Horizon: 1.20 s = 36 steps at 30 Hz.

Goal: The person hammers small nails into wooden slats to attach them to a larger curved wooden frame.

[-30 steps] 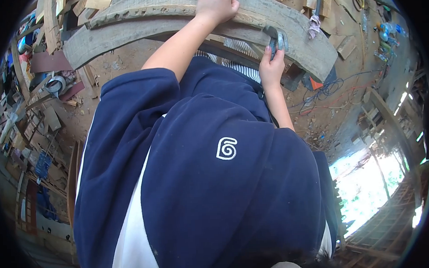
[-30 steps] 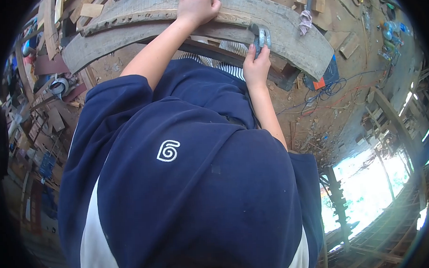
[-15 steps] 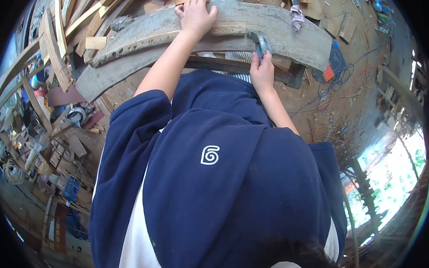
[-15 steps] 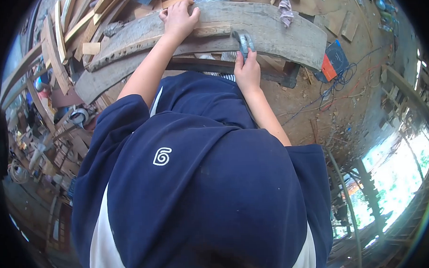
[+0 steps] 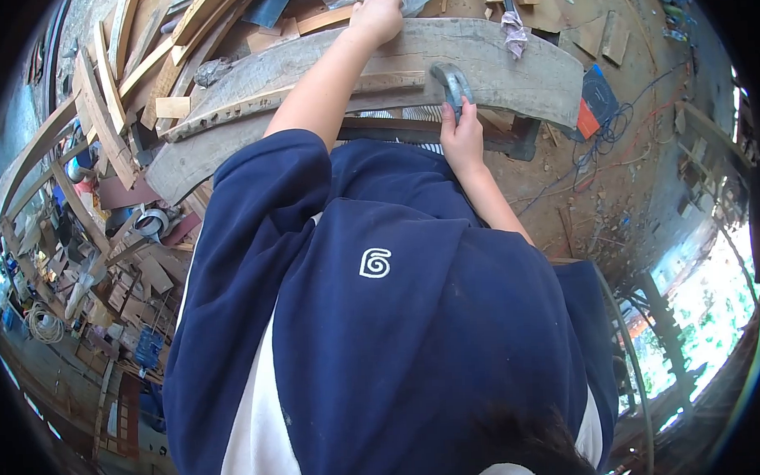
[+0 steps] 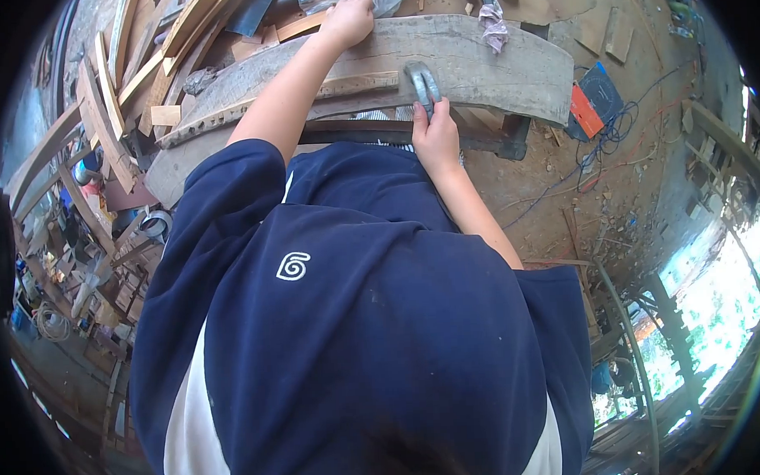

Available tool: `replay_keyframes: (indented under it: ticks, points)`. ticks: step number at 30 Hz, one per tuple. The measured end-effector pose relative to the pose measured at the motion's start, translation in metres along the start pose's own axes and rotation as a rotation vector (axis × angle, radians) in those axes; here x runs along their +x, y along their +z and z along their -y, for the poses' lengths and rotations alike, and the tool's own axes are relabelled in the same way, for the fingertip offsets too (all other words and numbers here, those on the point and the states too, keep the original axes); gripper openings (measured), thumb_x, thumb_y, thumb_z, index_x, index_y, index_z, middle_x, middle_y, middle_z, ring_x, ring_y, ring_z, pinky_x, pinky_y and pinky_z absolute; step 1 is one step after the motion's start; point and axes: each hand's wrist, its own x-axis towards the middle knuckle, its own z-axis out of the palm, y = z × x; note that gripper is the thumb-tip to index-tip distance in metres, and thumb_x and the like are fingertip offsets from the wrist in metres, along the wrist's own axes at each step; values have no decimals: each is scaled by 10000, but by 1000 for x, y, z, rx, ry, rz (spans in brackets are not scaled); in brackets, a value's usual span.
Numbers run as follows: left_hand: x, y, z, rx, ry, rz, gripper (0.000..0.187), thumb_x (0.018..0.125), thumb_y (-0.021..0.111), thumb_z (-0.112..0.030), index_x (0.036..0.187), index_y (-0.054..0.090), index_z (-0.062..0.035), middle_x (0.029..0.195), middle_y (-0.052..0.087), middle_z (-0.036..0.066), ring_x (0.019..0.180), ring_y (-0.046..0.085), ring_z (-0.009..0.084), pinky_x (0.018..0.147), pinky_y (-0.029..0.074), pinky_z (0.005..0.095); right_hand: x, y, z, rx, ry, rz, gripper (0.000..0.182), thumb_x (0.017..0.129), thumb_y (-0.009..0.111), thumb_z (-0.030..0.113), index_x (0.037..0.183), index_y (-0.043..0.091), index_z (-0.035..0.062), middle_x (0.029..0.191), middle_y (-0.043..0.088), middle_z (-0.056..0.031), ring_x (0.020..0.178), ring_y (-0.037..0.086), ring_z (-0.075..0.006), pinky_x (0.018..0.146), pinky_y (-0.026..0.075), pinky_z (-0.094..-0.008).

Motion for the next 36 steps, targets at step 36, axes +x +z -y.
replay_keyframes:
  ticks: [36]
  points:
    - [44,-10,6,616,707,-75,273,865,543,-251,1061,711,-160,1212,629,4,1205,520,208,1012,395,407,-3,2,-1,42,25,-23,321,985,606,252,1116,539,-34,809,656,-192,716,679,-288,675,522,-366]
